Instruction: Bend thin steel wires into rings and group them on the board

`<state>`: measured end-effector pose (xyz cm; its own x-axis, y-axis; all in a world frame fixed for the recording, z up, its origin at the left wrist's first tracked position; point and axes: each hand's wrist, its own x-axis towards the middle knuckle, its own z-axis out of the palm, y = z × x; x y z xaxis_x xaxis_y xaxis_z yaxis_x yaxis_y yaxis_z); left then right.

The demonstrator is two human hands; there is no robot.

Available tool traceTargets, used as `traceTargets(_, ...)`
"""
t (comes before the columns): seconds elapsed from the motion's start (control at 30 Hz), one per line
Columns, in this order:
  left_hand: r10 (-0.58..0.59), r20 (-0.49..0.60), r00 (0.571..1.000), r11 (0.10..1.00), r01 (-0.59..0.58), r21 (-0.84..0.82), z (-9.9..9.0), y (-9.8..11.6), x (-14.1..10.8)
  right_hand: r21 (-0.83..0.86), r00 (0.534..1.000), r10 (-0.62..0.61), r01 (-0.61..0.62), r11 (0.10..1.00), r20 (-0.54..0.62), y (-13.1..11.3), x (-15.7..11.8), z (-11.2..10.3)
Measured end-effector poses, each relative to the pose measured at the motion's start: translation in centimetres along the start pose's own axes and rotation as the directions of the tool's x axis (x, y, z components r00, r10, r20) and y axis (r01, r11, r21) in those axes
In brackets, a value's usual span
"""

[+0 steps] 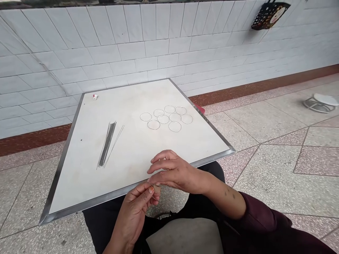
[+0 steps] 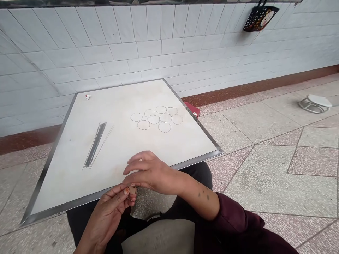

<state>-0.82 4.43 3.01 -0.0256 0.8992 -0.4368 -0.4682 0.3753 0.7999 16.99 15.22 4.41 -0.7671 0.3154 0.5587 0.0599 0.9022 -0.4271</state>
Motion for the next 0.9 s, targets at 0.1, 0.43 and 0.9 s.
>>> traceTargets(0.1,-0.03,0.021,0.999,0.999,0.029,0.043,0.0,0.35,-0.07,-0.003,0.995,-0.042,0.043,0.999,0.091,0.25,0.53,-0.39)
traceTargets(0.43,-0.07,0.11,0.991,0.995,0.062,0.076,-0.02,0.64,-0.12,-0.025,0.992,-0.038,0.041,0.999,0.12,0.42,0.69,-0.61)
traceTargets(0.9,-0.06,0.02,0.998,0.997,0.059,0.046,-0.26,0.72,-0.15,0.038,0.998,0.065,-0.066,0.997,0.027,0.19,-0.08,-0.96)
